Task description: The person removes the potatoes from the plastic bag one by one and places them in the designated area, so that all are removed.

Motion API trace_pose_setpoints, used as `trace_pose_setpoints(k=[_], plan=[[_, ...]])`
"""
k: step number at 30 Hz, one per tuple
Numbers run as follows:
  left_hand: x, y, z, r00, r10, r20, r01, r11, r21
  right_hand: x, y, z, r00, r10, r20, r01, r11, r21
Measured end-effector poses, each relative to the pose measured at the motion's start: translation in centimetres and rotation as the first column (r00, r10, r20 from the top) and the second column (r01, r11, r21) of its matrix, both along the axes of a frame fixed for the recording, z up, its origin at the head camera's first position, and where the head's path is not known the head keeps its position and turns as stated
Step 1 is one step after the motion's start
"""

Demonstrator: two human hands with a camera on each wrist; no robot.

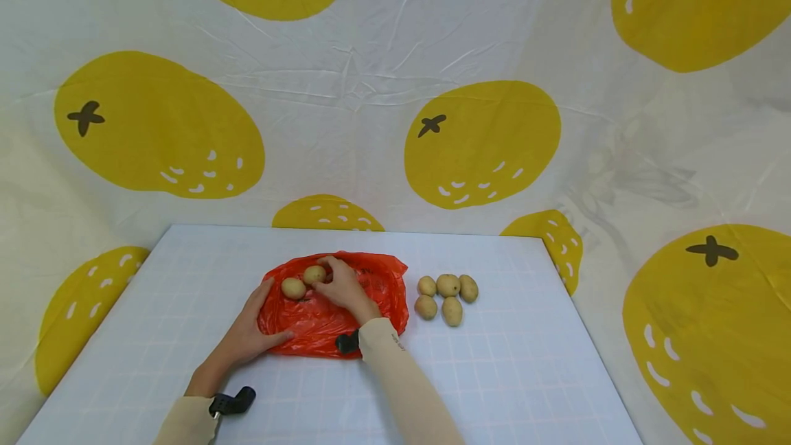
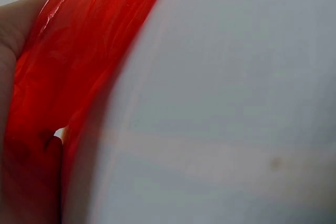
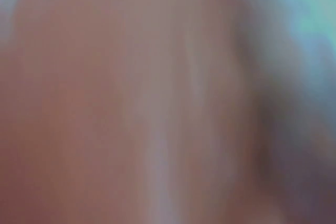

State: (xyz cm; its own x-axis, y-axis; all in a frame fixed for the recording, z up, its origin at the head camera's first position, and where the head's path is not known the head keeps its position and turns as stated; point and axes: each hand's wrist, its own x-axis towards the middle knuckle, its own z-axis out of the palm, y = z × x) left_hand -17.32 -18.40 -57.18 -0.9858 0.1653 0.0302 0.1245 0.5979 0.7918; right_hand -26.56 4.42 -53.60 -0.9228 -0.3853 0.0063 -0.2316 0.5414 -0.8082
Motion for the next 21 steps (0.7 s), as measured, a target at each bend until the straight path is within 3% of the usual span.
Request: trace_pose_setpoints(k=[21], plan=[[-0.1,0.0,0.1,1.0,-0.011,0.002,0.011,1.0,0.004,-0.5,0.1,1.1,0.998,0.055,0.026,-0.056,0.998,0.023]])
